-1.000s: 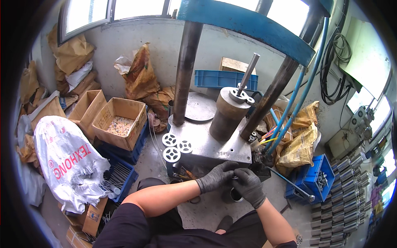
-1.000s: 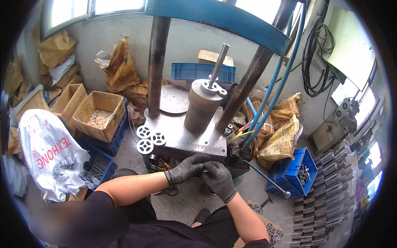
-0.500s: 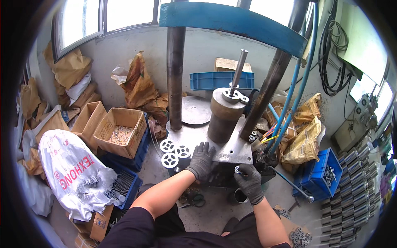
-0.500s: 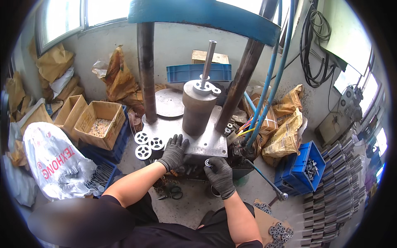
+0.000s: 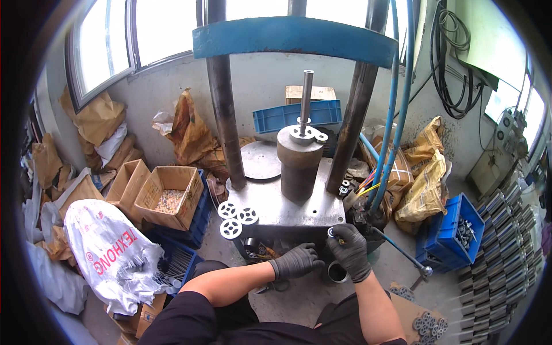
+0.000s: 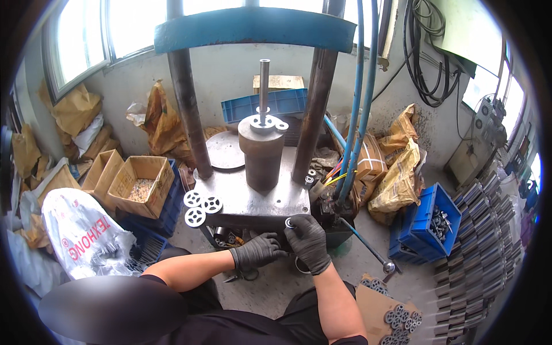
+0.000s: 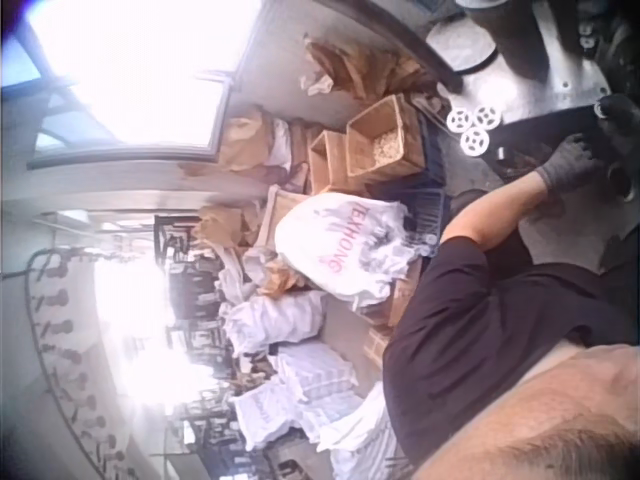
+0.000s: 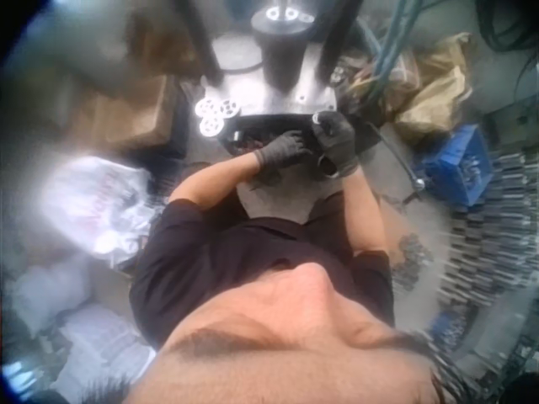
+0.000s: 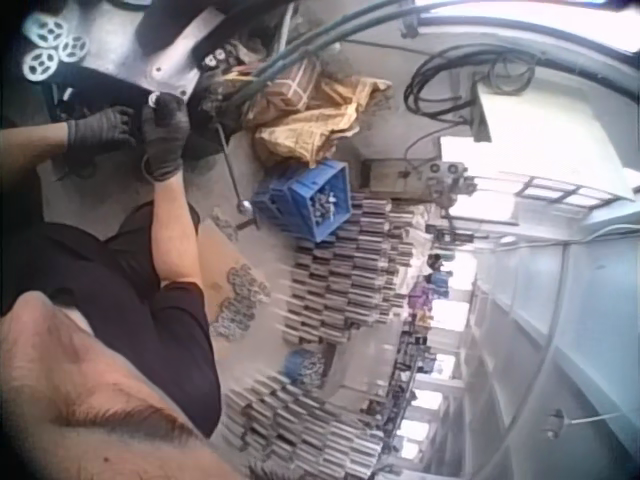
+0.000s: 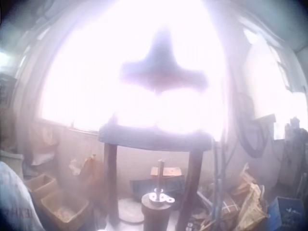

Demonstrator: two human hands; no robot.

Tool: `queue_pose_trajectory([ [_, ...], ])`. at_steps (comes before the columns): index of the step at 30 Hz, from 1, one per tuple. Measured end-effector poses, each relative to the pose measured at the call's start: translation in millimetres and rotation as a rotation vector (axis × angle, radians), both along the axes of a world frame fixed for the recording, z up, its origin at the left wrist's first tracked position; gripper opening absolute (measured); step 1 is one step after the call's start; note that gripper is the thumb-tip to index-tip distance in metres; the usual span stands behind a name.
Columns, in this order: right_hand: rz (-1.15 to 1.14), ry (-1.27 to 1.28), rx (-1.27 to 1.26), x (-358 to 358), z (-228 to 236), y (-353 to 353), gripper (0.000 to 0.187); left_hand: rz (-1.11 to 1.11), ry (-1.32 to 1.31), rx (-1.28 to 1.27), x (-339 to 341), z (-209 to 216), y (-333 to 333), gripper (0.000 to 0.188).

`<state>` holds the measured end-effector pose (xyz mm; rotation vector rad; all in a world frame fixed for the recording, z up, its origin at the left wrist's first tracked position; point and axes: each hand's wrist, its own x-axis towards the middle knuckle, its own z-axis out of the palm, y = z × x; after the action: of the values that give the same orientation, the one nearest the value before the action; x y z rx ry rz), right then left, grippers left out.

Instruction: Using a hydraulic press to assemble or shape metal components in an industrial workshop.

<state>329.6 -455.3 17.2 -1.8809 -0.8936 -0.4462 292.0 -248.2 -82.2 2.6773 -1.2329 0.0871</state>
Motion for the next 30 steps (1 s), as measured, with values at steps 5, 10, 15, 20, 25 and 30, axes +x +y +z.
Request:
queue_pose_trajectory([
  [5,0.004,0.147,0.186,15,-12,-8,0.022,0.343,-0.2,-0.448,37,106,28,0.028],
  [10,-0.043,0.128,0.212,16,5,-10,0.021,0.651,-0.791,-0.91,115,206,63,0.043],
  [15,-0.076,0.171,0.288,32,-19,0,0.02,0.771,-0.179,-1.177,193,255,79,0.043],
  [20,-0.086,0.103,0.295,33,-11,30,0.019,0.804,-0.002,-1.034,246,227,116,0.037],
  [25,-0.09,0.04,0.199,63,39,51,0.021,0.814,-0.237,-0.959,230,233,90,0.028],
  [30,-0.162,-0.056,0.148,126,104,95,0.02,0.902,-0.325,-0.967,234,226,89,0.028],
])
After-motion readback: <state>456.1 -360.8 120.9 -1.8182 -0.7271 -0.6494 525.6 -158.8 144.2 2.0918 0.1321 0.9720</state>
